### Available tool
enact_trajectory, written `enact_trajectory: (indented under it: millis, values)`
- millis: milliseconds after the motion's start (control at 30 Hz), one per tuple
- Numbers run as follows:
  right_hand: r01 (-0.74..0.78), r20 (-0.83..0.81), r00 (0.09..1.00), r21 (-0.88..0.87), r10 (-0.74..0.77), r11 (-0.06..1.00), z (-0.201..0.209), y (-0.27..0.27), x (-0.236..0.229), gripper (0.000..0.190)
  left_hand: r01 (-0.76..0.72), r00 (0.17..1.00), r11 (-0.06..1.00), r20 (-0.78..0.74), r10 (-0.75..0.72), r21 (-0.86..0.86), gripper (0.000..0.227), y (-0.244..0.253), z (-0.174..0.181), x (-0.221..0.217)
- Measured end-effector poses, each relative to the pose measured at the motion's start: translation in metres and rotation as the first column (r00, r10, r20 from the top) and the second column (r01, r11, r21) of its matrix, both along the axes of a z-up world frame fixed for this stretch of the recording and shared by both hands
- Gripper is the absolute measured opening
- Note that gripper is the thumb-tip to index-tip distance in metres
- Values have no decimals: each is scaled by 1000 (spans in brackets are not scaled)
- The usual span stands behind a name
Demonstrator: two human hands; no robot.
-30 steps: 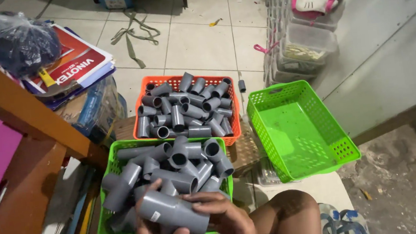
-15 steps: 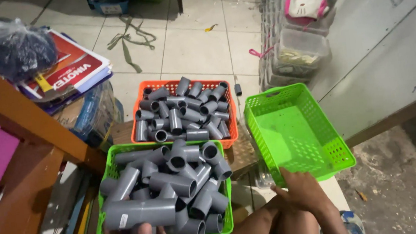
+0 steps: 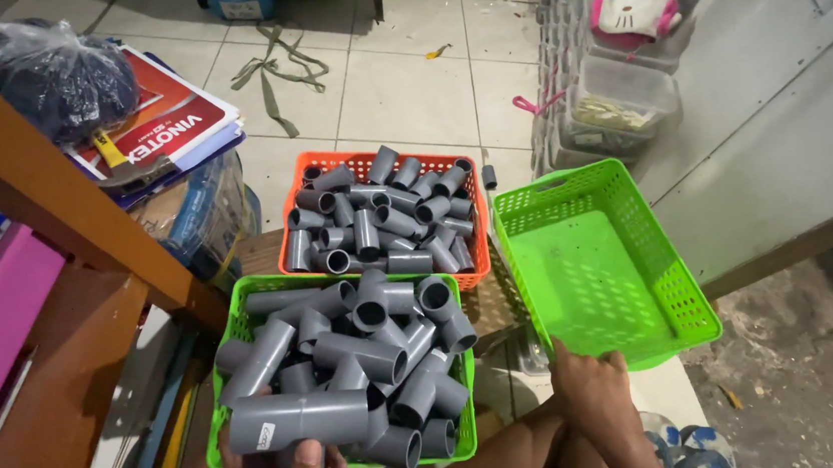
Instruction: Sorting and organizing grey PVC pipe fittings from one basket to another
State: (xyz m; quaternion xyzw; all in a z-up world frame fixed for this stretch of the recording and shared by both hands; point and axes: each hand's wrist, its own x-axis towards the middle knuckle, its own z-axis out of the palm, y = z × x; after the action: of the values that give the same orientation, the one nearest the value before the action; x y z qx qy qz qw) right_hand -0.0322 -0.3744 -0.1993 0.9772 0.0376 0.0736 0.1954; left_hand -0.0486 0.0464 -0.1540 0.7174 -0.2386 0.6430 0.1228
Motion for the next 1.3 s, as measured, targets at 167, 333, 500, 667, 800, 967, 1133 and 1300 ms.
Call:
enact_trajectory:
  millis: [167,333,500,667,800,967,1133,1300]
  values:
    - [36,4,999,40,-37,999,1,-6,3,13,-393,538,155,-363,-761,-906,76,-36,37,-32]
    - [233,-150,967,203,-205,951,24,-12,17,28,149,863,969,-453,-224,-194,52,-21,37,-36]
    - [260,-190,959,282,-212,924,31,-26,25,29,-78,997,992,-13,80,101,31,6,19,-5]
    - [294,-210,950,363,-230,884,46,-24,23,35,-41,999,997,31,39,72,24,-18,29,-17]
    - [359,-290,927,505,-238,785,71,-12,25,52,-67,600,355,-322,-732,-932,54,-56,46,-45]
    - [112,-14,987,786,-163,608,129,41,42,54,154,715,787,-483,-506,-598,38,-46,71,-25]
    - [-266,241,962,932,129,247,159,116,85,43,144,434,494,-394,-810,-858,62,-41,111,70]
    - [-184,72,954,907,292,379,117,137,150,40,-178,249,588,-614,-749,-789,73,-60,118,150]
